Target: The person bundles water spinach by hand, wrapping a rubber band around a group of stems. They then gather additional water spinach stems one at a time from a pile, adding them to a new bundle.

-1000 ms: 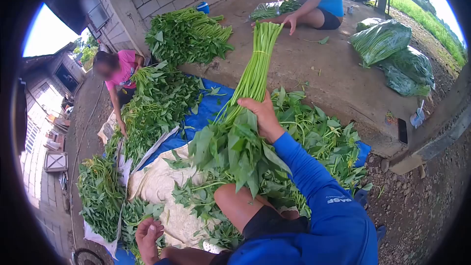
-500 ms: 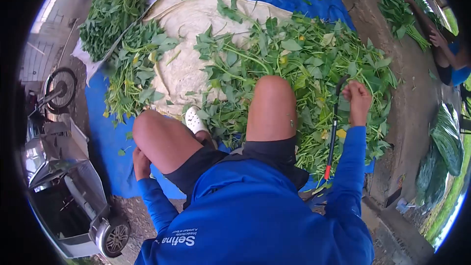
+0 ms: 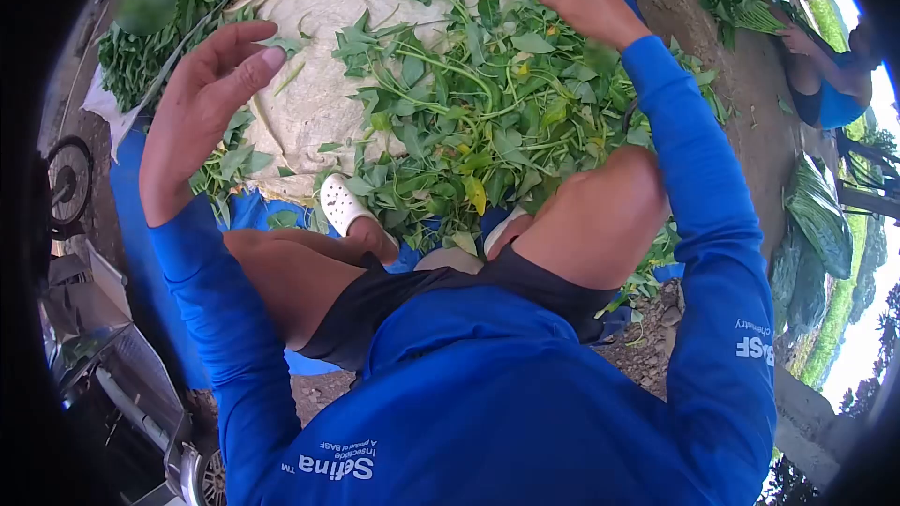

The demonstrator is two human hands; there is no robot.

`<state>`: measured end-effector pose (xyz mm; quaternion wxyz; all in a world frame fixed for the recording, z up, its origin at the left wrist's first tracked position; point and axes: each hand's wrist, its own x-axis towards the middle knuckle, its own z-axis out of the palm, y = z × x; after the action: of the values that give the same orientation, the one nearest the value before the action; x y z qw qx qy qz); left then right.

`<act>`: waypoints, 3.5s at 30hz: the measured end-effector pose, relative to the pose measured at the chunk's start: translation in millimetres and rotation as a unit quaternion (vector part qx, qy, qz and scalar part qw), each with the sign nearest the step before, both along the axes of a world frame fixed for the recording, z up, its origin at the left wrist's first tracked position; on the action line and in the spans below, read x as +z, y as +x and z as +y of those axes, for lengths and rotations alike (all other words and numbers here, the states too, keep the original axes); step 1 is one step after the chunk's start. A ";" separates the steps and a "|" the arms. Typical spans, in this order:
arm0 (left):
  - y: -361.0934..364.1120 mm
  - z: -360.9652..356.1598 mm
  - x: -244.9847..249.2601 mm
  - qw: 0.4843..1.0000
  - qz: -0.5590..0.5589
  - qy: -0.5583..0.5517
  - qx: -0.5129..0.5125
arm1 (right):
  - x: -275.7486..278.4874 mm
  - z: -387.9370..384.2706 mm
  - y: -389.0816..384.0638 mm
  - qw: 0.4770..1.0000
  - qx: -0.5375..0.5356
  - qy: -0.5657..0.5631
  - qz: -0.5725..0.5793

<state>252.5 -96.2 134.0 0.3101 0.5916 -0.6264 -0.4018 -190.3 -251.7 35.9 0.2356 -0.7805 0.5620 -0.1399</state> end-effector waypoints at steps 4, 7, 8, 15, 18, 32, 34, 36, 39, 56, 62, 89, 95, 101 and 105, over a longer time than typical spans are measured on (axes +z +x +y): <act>22.7 4.5 -51.0 0.965 -0.258 0.055 0.013 | -136.6 -30.2 60.4 0.992 0.048 0.095 0.065; 31.4 10.1 -56.3 0.936 -0.324 0.115 -0.075 | -261.8 -5.8 92.7 0.990 -0.012 0.129 0.050; 28.7 12.7 -51.4 0.954 -0.267 0.108 -0.087 | -306.6 5.3 97.3 0.994 -0.034 0.086 0.057; 112.9 17.3 -90.5 0.920 0.085 0.332 -0.190 | -319.4 29.0 122.9 0.974 -0.024 0.123 0.189; 201.3 18.2 -183.9 0.898 0.101 0.424 0.053 | -342.6 22.6 115.2 0.973 -0.036 0.150 0.175; 516.1 78.2 -409.5 0.629 -0.329 0.222 0.668 | -339.9 11.0 134.0 0.937 -0.010 0.211 0.279; 594.3 99.9 -442.0 0.746 -0.112 0.234 0.613 | -352.8 9.1 124.8 0.943 0.009 0.201 0.267; 572.1 96.1 -445.9 0.764 0.112 0.174 0.611 | -362.3 4.9 111.5 0.945 0.028 0.188 0.266; 555.5 90.8 -483.6 0.773 0.207 0.174 0.574 | -351.7 -32.1 125.0 0.884 0.069 0.306 0.346; 256.4 53.6 -381.3 0.747 0.427 0.209 0.465 | -291.7 16.8 626.8 0.762 0.081 0.577 -0.282; 347.8 121.4 -277.8 0.931 0.062 0.309 0.181 | -323.8 29.1 610.4 0.845 0.100 0.484 -0.202; 370.8 9.2 -314.6 0.860 0.259 0.218 0.382 | -245.9 46.0 606.5 0.662 0.051 0.619 -0.419; 319.5 7.4 -198.8 0.879 0.205 0.225 0.368 | -156.4 61.4 547.8 0.625 0.074 0.592 -0.502; 204.0 -3.9 -85.4 0.927 0.153 0.244 0.239 | -118.4 90.3 435.7 0.604 0.063 0.528 -0.593; 118.6 -22.9 -71.5 0.962 -0.001 0.201 0.183 | -150.2 109.3 354.4 0.534 0.008 0.495 -0.686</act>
<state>371.1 -119.1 62.4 0.2523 0.7468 -0.4144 -0.4549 164.1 -142.4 -114.2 0.8982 -0.2090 0.2018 -0.3300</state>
